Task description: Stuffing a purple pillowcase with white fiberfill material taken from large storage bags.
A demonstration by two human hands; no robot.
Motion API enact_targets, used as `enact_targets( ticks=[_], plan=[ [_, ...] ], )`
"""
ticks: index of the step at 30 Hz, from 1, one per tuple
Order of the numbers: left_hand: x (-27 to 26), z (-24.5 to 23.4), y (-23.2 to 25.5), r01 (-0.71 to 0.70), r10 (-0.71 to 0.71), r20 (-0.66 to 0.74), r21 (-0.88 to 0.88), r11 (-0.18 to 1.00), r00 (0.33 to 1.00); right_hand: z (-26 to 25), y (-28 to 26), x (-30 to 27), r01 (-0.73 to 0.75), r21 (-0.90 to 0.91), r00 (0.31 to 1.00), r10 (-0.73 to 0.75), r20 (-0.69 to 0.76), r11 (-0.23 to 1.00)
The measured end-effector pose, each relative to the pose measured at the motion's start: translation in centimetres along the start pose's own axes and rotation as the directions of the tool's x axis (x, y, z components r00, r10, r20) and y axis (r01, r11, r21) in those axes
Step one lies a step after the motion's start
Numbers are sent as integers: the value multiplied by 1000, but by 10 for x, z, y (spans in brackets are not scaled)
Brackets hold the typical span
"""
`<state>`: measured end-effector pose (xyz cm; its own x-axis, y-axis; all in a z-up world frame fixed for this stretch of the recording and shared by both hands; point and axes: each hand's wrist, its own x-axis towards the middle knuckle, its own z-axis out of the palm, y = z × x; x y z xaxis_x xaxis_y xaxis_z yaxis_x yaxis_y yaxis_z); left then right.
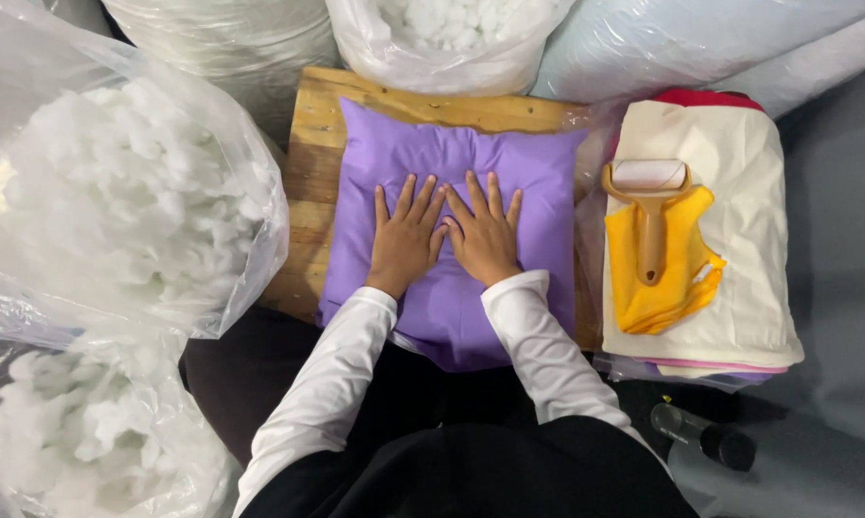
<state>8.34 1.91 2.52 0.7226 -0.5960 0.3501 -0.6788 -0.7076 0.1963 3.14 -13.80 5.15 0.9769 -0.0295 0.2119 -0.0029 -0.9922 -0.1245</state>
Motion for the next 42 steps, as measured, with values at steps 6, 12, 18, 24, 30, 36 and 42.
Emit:
enact_targets(
  ticks=[6,12,18,24,30,36,42],
  plan=[
    [11,-48,0,125,-124,-58,10,992,991,-55,11,5,-72,-42,944,54,-327,996],
    [7,-57,11,147,-160,-86,-148,978,983,-35,50,-7,-149,53,975,156,-161,987],
    [5,-24,-3,116,-114,32,-85,990,993,-8,69,-21,-171,-25,978,167,-128,985],
    [6,-62,17,-51,52,10,-88,995,999,-68,29,-54,-65,2,966,63,-250,998],
    [-8,-52,25,-14,20,49,-122,992,999,-42,53,-86,28,226,985,11,-172,974],
    [-73,-99,30,-210,229,-3,-408,889,974,-82,48,-186,144,233,971,-92,-220,962],
    [-155,-24,31,-192,155,391,55,980,907,-28,41,-250,160,0,980,-159,-122,987]
  ],
)
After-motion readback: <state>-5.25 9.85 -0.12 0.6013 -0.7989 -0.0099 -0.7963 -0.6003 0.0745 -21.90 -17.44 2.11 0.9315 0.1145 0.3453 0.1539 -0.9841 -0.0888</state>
